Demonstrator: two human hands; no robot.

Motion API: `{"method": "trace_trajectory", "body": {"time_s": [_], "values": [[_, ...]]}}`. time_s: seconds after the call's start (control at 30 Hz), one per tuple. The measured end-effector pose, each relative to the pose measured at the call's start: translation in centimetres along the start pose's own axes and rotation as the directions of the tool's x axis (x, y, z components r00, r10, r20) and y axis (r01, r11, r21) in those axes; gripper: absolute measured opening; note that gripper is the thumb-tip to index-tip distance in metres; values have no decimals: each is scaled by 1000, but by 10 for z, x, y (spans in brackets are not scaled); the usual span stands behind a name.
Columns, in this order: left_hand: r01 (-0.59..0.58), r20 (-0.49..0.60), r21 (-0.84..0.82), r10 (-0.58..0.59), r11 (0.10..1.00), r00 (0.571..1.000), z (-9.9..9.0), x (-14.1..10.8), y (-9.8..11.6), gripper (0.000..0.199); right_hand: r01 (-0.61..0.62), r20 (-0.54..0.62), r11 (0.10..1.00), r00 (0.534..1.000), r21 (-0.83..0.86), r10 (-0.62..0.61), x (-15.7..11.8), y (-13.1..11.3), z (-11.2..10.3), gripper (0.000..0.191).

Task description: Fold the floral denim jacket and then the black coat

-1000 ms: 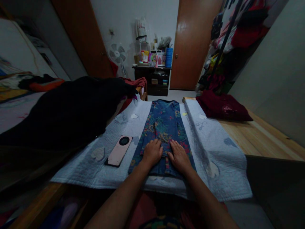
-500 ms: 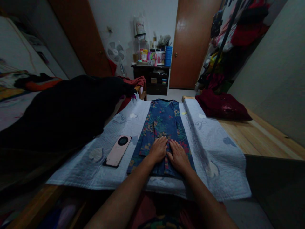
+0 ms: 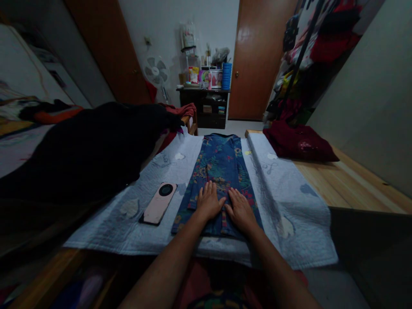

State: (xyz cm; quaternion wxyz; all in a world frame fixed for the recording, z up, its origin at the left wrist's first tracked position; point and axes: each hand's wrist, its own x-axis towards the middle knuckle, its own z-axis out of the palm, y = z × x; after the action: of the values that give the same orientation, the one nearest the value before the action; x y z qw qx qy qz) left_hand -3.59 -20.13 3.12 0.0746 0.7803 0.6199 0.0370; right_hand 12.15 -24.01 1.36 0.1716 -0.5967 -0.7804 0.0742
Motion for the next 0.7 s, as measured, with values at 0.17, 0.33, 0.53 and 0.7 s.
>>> {"method": "trace_trajectory", "body": {"time_s": [0.17,0.33,0.53,0.7], "values": [[-29,-87,25,31,999,996,7,-4,-2,68,-39,50,993,998,109,33,8,3,-13,56],[-39,-136,49,46,998,990,11,-5,-3,63,-75,19,976,997,202,73,30,4,-24,45],[-36,-166,36,41,999,985,11,-6,-1,60,-14,73,1000,997,9,14,36,-9,-7,50],[-7,-156,36,12,999,988,11,-6,2,62,-108,106,989,987,-101,119,31,-8,-5,55]]}}
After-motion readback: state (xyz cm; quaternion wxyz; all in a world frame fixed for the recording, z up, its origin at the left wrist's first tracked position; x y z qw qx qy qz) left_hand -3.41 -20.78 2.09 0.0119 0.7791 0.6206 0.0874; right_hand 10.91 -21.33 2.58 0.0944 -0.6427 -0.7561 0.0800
